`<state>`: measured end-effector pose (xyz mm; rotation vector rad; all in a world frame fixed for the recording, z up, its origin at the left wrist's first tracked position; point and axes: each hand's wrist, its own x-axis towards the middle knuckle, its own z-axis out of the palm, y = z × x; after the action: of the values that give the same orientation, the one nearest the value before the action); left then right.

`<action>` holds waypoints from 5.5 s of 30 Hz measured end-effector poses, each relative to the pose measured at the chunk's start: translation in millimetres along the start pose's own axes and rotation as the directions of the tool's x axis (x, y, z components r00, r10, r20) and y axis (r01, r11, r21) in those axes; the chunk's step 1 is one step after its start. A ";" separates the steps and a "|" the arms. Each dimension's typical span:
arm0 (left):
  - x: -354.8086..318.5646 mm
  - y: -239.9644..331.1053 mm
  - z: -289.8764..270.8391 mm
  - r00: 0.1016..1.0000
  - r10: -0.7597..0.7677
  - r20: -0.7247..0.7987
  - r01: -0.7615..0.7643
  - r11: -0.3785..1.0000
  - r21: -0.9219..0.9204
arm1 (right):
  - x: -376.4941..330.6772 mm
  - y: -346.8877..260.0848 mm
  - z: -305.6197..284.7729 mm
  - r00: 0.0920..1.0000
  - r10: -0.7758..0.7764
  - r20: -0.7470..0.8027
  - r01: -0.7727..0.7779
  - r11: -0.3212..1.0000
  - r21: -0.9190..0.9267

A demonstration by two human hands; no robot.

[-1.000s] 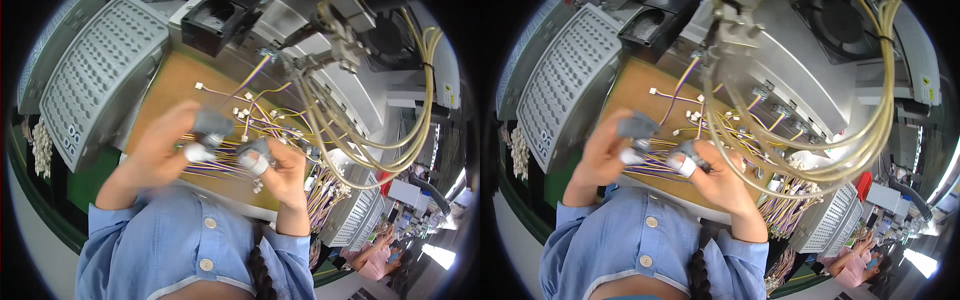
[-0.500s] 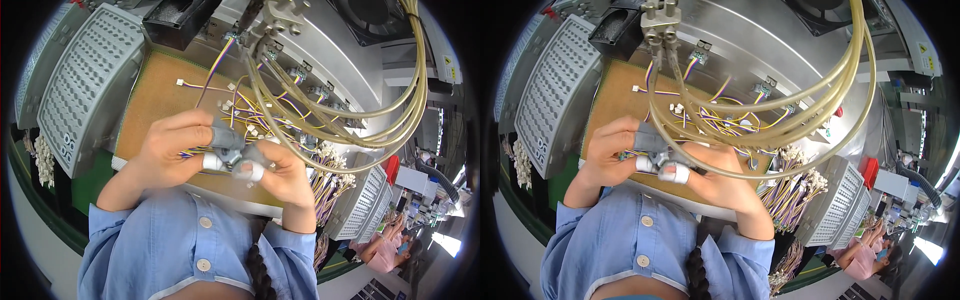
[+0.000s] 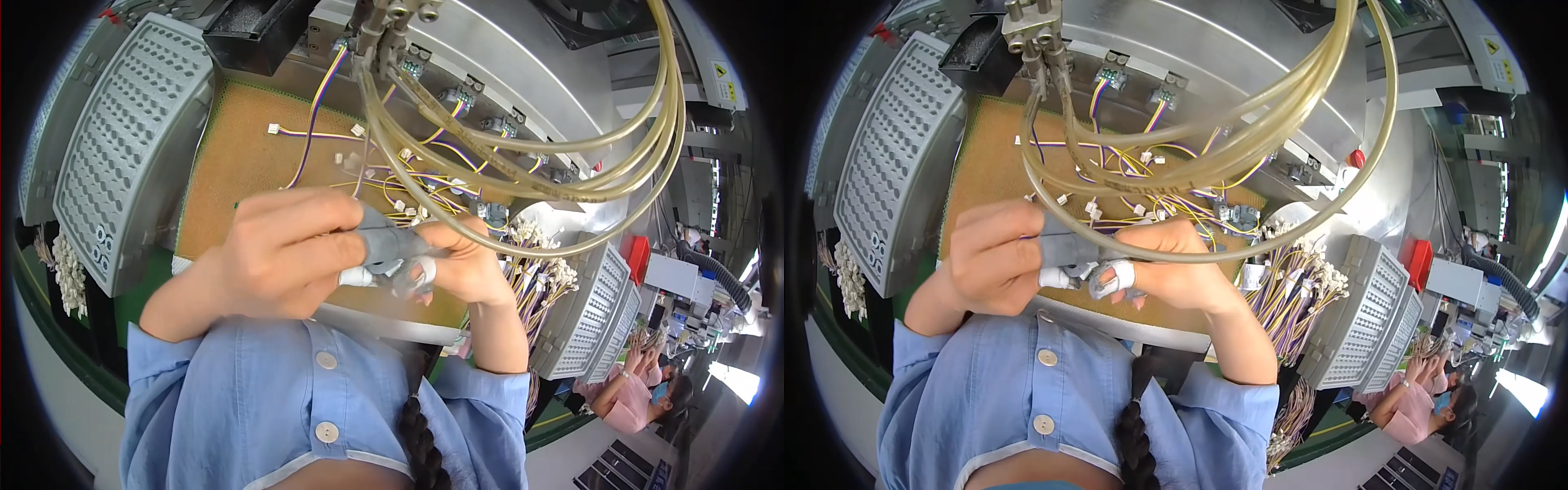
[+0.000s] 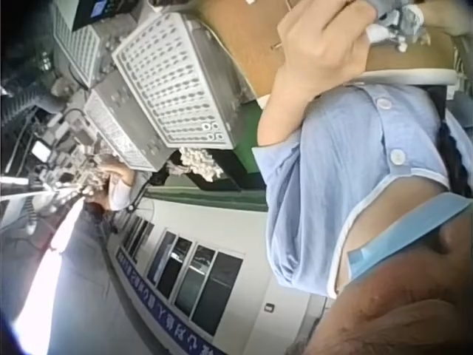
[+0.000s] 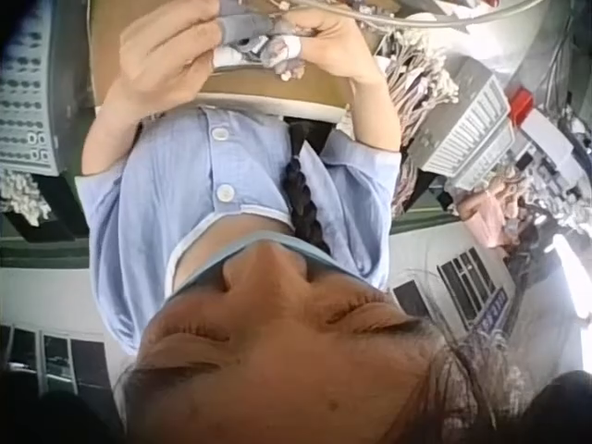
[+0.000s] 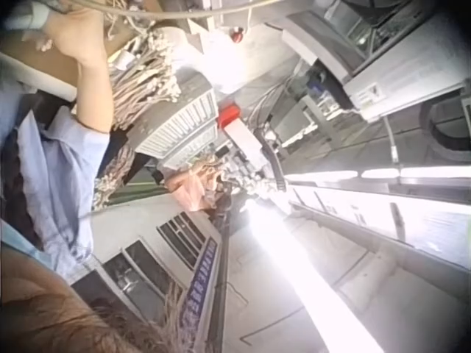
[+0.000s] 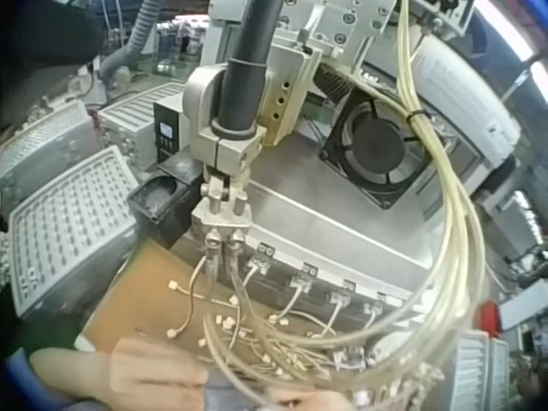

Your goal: The person connects and organizes wire harnesses with connectors at an electronics assembly station by hand, working with a machine and a tray.

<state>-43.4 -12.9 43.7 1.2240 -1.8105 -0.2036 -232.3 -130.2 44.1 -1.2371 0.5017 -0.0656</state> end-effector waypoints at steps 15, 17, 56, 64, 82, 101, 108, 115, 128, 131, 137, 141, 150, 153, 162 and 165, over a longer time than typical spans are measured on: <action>-21.3 -13.1 18.0 0.810 -0.575 0.113 0.568 0.723 -0.392 | -43.4 45.7 -61.7 0.712 -0.237 -0.661 0.600 0.695 0.397; -32.6 -18.4 17.0 0.787 -0.605 0.119 0.598 0.702 -0.386 | -28.7 32.3 -55.7 0.407 -0.065 -0.911 0.608 0.764 0.217; -156.8 -69.8 -84.2 0.928 -0.094 -0.361 0.352 0.537 0.766 | 125.0 -8.0 94.1 0.955 -0.243 0.170 0.288 0.620 -0.730; -283.9 -36.4 -190.8 0.481 -0.786 -0.388 0.514 -0.105 0.851 | 122.7 -17.8 81.6 0.959 -0.284 -0.011 0.235 0.814 -0.531; -76.9 -65.5 -66.1 0.826 -0.555 -0.100 0.390 0.690 -0.610 | 116.8 -7.7 69.4 0.959 -0.278 -0.058 0.217 0.848 -0.484; -45.6 -46.6 -58.3 0.874 -0.472 -0.114 0.408 0.842 -0.354 | 98.9 -34.0 52.1 0.997 0.003 0.083 0.038 0.873 -0.486; -36.9 -46.0 -63.2 0.979 -0.163 -0.124 0.163 0.987 -0.014 | 103.4 -18.6 36.6 0.988 0.076 0.138 -0.058 0.990 -0.127; -37.4 -78.1 -46.2 0.962 -0.272 -0.035 0.249 0.919 -0.304 | 101.3 -20.0 52.4 0.994 0.045 0.102 -0.046 0.999 0.007; -110.7 -82.1 -40.2 0.936 -0.286 0.206 0.181 0.890 0.418 | 88.8 -11.5 59.9 0.847 -0.499 -0.182 0.317 0.750 -0.581; -95.0 -80.2 -41.6 0.918 -0.396 0.029 0.367 0.872 0.324 | 85.1 -16.1 64.2 0.845 -0.490 -0.214 0.273 0.740 -0.615; -63.0 -63.5 -39.0 0.763 -0.637 -0.113 0.606 0.765 -0.220 | 83.9 -11.5 62.1 0.883 -0.390 -0.260 0.222 0.837 -0.501; -58.3 -53.3 -44.8 0.777 -0.624 -0.085 0.596 0.772 -0.223 | 83.3 -9.7 55.2 0.949 -0.254 -0.188 0.150 0.885 -0.441; -62.0 -52.2 -55.4 0.652 -0.735 0.187 0.738 0.558 -0.379 | 88.8 -10.6 41.0 0.915 -0.394 -0.084 0.302 0.809 -0.505; -63.2 -49.1 -49.7 0.612 -0.769 0.185 0.687 0.400 -0.607 | 86.6 -9.8 40.8 0.911 -0.402 -0.086 0.361 0.883 -0.299; -75.9 -65.3 -57.4 0.718 -0.615 0.327 0.691 0.575 -0.437 | 91.1 -15.1 41.5 0.908 -0.393 -0.143 0.349 0.901 -0.259; -75.5 -65.3 -54.3 0.613 -0.732 0.297 0.787 0.536 -0.306 | 95.1 -15.3 44.2 0.896 -0.406 -0.181 0.357 0.900 -0.249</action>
<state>47.0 33.6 -7.1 1.6380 -1.1013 -1.1441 -126.6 -126.2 37.0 -1.5348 0.4641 -0.5091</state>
